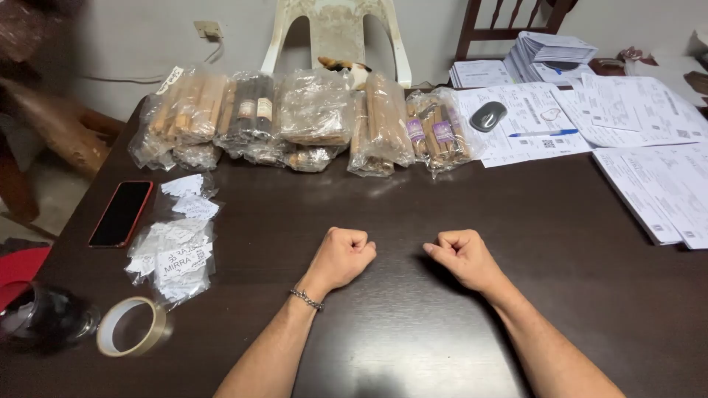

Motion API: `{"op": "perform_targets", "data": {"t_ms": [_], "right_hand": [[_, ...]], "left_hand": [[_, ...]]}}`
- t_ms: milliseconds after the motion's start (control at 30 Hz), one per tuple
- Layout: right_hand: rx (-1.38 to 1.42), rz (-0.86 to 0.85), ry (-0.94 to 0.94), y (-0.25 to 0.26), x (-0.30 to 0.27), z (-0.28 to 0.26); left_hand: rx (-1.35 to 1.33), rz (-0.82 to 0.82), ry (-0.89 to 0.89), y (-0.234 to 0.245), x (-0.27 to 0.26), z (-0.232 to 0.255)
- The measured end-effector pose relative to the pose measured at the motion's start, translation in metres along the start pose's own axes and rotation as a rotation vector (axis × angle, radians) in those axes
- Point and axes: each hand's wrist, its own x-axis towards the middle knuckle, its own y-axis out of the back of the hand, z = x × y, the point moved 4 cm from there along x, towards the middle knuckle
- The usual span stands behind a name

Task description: The person unwraps a bundle of wooden sticks, arranges several bundles on a desk, and then prepares a row of paper labels by sticking them onto a length of clear adhesive tape applied to the desk surface.

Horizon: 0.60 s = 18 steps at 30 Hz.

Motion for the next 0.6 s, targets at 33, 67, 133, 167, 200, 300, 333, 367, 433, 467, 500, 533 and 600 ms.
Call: {"op": "perform_targets", "data": {"t_ms": [33, 67, 133, 167, 200, 300, 333, 367, 433, 467, 500, 533, 600], "right_hand": [[0.0, 0.001, 0.0, -0.001, -0.001, -0.001], [-0.001, -0.002, -0.005, -0.001, -0.001, -0.001], [-0.004, 0.0, -0.007, -0.001, -0.001, 0.0], [-0.01, -0.003, -0.006, -0.001, -0.001, 0.001], [-0.016, -0.006, -0.006, -0.001, 0.0, 0.003], [-0.012, -0.008, -0.02, -0.002, -0.001, 0.001], [-0.013, -0.002, -0.017, -0.001, -0.001, 0.002], [-0.013, -0.01, -0.019, -0.002, -0.001, 0.003], [-0.015, -0.014, -0.02, -0.003, -0.004, 0.002], [-0.057, -0.011, -0.027, -0.004, -0.005, 0.0], [-0.099, -0.01, -0.035, -0.006, -0.008, -0.001], [-0.1, -0.008, -0.034, -0.005, -0.007, 0.0], [-0.106, -0.023, -0.025, -0.006, -0.008, 0.001]], "left_hand": [[0.0, 0.0, -0.001, 0.0, -0.001, 0.0], [-0.002, 0.001, 0.004, 0.0, -0.001, 0.0], [-0.003, 0.001, 0.002, 0.001, -0.001, 0.002], [-0.014, -0.002, 0.005, 0.001, -0.001, 0.003], [-0.024, -0.004, 0.008, 0.002, 0.0, 0.004], [-0.006, -0.014, 0.023, 0.002, -0.001, 0.003], [-0.006, -0.017, 0.017, 0.002, -0.001, 0.003], [0.002, -0.02, 0.027, 0.002, -0.001, 0.002], [0.009, -0.025, 0.032, 0.002, -0.002, 0.006], [0.045, -0.015, 0.026, 0.003, -0.003, 0.011], [0.082, -0.004, 0.022, 0.004, -0.006, 0.017], [0.081, -0.005, 0.02, 0.004, -0.005, 0.017], [0.072, -0.009, -0.018, 0.004, -0.006, 0.019]]}}
